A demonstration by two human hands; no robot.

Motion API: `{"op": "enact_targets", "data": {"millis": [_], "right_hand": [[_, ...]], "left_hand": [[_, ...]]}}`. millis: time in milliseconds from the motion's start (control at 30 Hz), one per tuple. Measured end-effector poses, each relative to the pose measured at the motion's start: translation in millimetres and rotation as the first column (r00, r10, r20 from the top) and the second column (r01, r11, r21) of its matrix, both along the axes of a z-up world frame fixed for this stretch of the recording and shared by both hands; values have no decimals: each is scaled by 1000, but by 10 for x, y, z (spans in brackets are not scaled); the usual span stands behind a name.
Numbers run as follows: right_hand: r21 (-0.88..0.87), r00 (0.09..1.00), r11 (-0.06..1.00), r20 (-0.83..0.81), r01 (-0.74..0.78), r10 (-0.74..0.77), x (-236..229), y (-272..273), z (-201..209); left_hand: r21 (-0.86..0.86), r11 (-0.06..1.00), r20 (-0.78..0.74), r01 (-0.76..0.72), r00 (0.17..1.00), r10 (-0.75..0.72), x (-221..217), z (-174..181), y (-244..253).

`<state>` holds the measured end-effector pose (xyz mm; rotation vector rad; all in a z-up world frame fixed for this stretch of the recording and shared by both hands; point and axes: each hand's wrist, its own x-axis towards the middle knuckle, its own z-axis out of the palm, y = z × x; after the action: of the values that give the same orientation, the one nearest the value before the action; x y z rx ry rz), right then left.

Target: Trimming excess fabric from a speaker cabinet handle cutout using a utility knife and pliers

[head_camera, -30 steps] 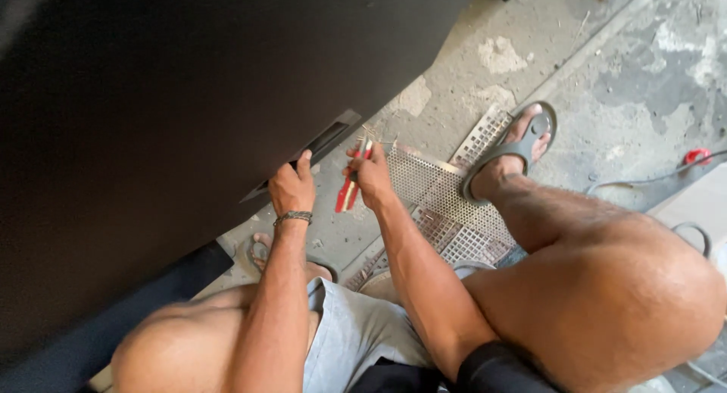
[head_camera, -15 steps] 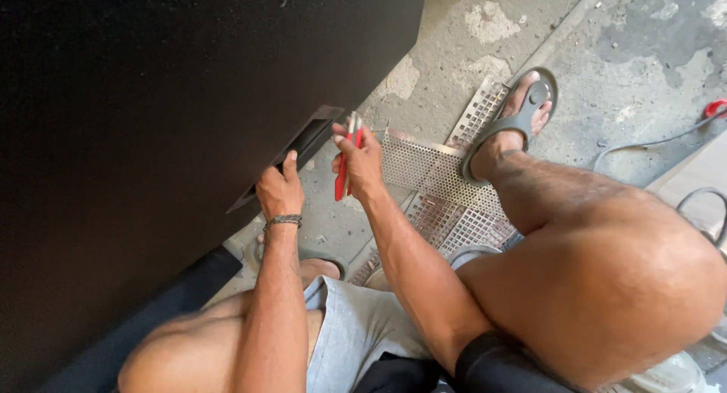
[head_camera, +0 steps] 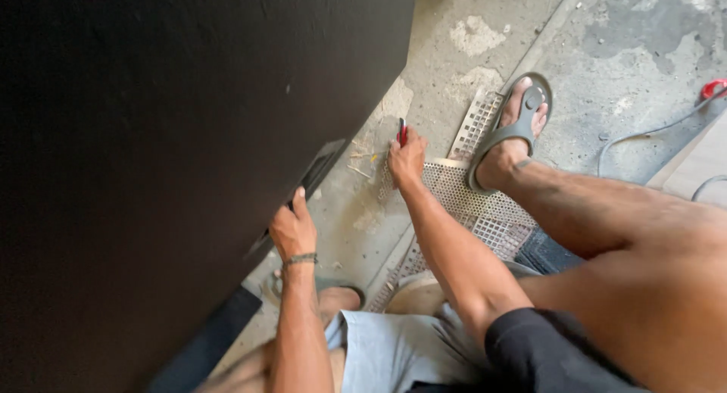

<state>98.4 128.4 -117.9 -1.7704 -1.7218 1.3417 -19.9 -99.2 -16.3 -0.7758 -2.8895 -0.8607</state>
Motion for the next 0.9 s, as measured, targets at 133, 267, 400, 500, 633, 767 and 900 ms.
{"op": "enact_targets", "data": {"millis": [133, 267, 400, 500, 633, 767, 900], "right_hand": [[-13, 970, 978, -124, 209, -209, -128, -6, 219], [282, 829, 783, -269, 555, -490, -48, 48, -336], [-370, 115, 265, -380, 890, -918, -728, 112, 873], [-563, 6, 274, -430, 780, -903, -1316, 139, 992], [-731, 2, 358, -438, 581, -899, -1331, 210, -157], [-647, 26, 369, -476, 667, -879, -865, 96, 287], [-198, 167, 269, -420, 942, -892, -821, 93, -726]], "left_hand": [[-1, 1000, 16, 8, 1000, -8, 66, 158, 57], [24, 1000, -7, 13, 1000, -13, 14, 4, 47], [11, 999, 45, 37, 998, -37, 3, 217, 109], [0, 1000, 132, -10, 991, 9, 46, -111, -114], [-3, 1000, 81, 2, 997, -1, 28, 194, 63], [2, 1000, 149, -15, 989, 14, 14, 102, 8], [-43, 998, 173, -38, 984, 45, 73, 33, 35]]}}
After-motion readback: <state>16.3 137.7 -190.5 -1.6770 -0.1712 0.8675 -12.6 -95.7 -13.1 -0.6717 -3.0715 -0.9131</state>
